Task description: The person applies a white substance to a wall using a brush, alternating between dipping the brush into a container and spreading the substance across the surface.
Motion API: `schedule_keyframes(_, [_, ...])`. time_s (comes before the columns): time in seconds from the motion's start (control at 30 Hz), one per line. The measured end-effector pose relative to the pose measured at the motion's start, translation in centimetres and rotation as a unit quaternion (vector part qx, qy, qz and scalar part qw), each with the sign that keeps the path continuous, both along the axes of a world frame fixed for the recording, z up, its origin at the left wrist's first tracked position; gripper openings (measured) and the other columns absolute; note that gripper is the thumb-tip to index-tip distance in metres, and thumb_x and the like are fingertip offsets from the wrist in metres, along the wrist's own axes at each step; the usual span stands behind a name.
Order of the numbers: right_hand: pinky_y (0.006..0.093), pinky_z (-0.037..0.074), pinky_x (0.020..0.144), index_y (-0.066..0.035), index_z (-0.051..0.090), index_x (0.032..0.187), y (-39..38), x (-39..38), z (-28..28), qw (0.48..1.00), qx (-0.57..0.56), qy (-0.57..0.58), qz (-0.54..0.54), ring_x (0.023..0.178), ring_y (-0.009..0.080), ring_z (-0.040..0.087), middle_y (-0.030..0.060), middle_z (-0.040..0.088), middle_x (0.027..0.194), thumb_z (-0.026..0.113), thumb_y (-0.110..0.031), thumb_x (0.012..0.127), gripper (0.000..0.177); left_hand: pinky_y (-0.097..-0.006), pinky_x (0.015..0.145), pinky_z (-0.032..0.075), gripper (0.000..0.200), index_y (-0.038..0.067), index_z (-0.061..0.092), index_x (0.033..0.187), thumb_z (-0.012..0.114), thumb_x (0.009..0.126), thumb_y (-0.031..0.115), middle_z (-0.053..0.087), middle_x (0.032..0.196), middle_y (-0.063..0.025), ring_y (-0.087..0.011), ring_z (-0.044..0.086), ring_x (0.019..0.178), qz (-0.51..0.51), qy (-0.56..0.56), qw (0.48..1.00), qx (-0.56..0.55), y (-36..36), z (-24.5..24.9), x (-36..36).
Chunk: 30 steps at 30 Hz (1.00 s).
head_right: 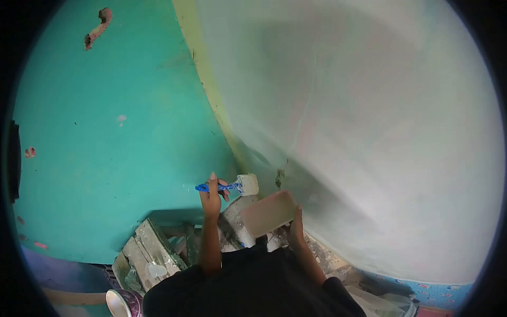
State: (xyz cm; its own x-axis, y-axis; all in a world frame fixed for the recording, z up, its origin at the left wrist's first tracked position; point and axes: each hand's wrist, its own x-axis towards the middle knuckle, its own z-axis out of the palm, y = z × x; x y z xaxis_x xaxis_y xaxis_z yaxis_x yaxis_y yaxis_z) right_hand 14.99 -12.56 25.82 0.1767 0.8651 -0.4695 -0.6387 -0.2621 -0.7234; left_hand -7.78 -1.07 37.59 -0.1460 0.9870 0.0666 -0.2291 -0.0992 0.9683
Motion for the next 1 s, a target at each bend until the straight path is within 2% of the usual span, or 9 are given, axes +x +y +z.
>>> schedule_keyframes(0.1, [0.0522, 0.038, 0.105, -0.009, 0.035, 0.147, 1.0, -1.1, 2.7, 0.999, 0.008, 0.033, 0.016, 0.132, 0.0301, 0.045, 0.0124, 0.045, 0.145, 0.030, -0.067, 0.097, 0.077, -0.0248, 0.044, 0.039, 0.045, 0.000, 0.064, 0.073, 0.052, 0.101, 0.033, 0.056, 0.055, -0.0036, -0.0110, 0.052, 0.046, -0.076, 0.074, 0.994, 0.016, -0.4, 2.6, -0.4])
schedule_keyframes(0.2, [0.0506, 0.040, 0.104, -0.009, 0.036, 0.147, 1.9, -1.9, 3.7, 0.997, 0.052, 0.050, 0.034, 0.131, 0.0295, 0.046, 0.0119, 0.046, 0.144, 0.029, -0.067, 0.097, 0.077, -0.0297, 0.047, 0.043, 0.042, 0.000, 0.065, 0.072, 0.055, 0.099, 0.030, 0.059, 0.055, -0.0077, -0.0158, 0.057, 0.048, -0.124, 0.255, 0.958, 0.036, -0.5, 4.4, 0.0])
schedule_keyframes(0.3, [0.0478, 0.042, 0.102, -0.010, 0.036, 0.147, 2.3, -2.5, 3.9, 0.997, 0.062, 0.026, 0.026, 0.129, 0.0284, 0.048, 0.0112, 0.047, 0.143, 0.029, -0.067, 0.097, 0.076, -0.0350, 0.052, 0.048, 0.036, 0.000, 0.065, 0.074, 0.058, 0.097, 0.026, 0.063, 0.059, -0.0132, -0.0247, 0.063, 0.052, -0.159, 0.337, 0.925, 0.080, -0.8, 5.6, 0.7])
schedule_keyframes(0.4, [0.0443, 0.045, 0.097, -0.011, 0.035, 0.146, 2.6, -2.8, 3.9, 0.999, 0.048, 0.012, 0.019, 0.126, 0.0270, 0.049, 0.0105, 0.048, 0.142, 0.030, -0.068, 0.097, 0.076, -0.0366, 0.057, 0.050, 0.032, -0.001, 0.064, 0.074, 0.059, 0.095, 0.024, 0.065, 0.064, -0.0166, -0.0328, 0.065, 0.058, -0.173, 0.371, 0.906, 0.106, -0.6, 5.5, 1.0])
schedule_keyframes(0.6, [0.0419, 0.047, 0.092, -0.011, 0.035, 0.146, 2.9, -3.1, 4.6, 0.999, 0.026, 0.008, 0.019, 0.124, 0.0258, 0.050, 0.0106, 0.047, 0.141, 0.031, -0.068, 0.096, 0.076, -0.0365, 0.058, 0.051, 0.030, 0.001, 0.062, 0.073, 0.059, 0.095, 0.022, 0.066, 0.066, -0.0153, -0.0344, 0.066, 0.061, -0.186, 0.348, 0.904, 0.166, -0.7, 5.7, 1.3])
schedule_keyframes(0.7, [0.0419, 0.048, 0.091, -0.010, 0.036, 0.145, 3.1, -3.2, 4.9, 1.000, 0.020, 0.006, 0.011, 0.122, 0.0256, 0.052, 0.0108, 0.049, 0.140, 0.030, -0.068, 0.097, 0.076, -0.0313, 0.053, 0.046, 0.036, 0.001, 0.066, 0.073, 0.057, 0.097, 0.025, 0.061, 0.057, -0.0114, -0.0210, 0.060, 0.050, -0.198, 0.348, 0.900, 0.171, -0.3, 5.2, 1.7])
schedule_keyframes(0.8, [0.0416, 0.049, 0.091, -0.009, 0.038, 0.144, 3.2, -2.9, 4.2, 0.999, 0.041, 0.016, 0.019, 0.119, 0.0249, 0.054, 0.0108, 0.052, 0.137, 0.029, -0.067, 0.097, 0.075, -0.0346, 0.055, 0.048, 0.033, 0.001, 0.066, 0.074, 0.057, 0.097, 0.023, 0.063, 0.061, -0.0137, -0.0282, 0.062, 0.053, -0.204, 0.445, 0.846, 0.211, 0.9, 3.1, 1.9])
schedule_keyframes(0.9, [0.0409, 0.050, 0.090, -0.008, 0.040, 0.143, 3.2, -2.8, 4.0, 0.998, 0.052, 0.015, 0.016, 0.116, 0.0239, 0.056, 0.0106, 0.054, 0.134, 0.028, -0.066, 0.098, 0.074, -0.0377, 0.057, 0.048, 0.032, 0.001, 0.066, 0.074, 0.057, 0.096, 0.022, 0.064, 0.064, -0.0148, -0.0339, 0.063, 0.057, -0.210, 0.452, 0.846, 0.190, 1.2, 2.3, 2.2])
schedule_keyframes(1.0, [0.0407, 0.051, 0.090, -0.008, 0.040, 0.142, 3.1, -2.7, 4.7, 0.998, 0.053, 0.003, 0.020, 0.117, 0.0240, 0.057, 0.0109, 0.054, 0.134, 0.027, -0.065, 0.099, 0.073, -0.0393, 0.057, 0.048, 0.033, 0.001, 0.066, 0.074, 0.056, 0.096, 0.023, 0.064, 0.065, -0.0160, -0.0348, 0.062, 0.057, -0.193, 0.457, 0.844, 0.204, 1.7, 1.1, 2.8])
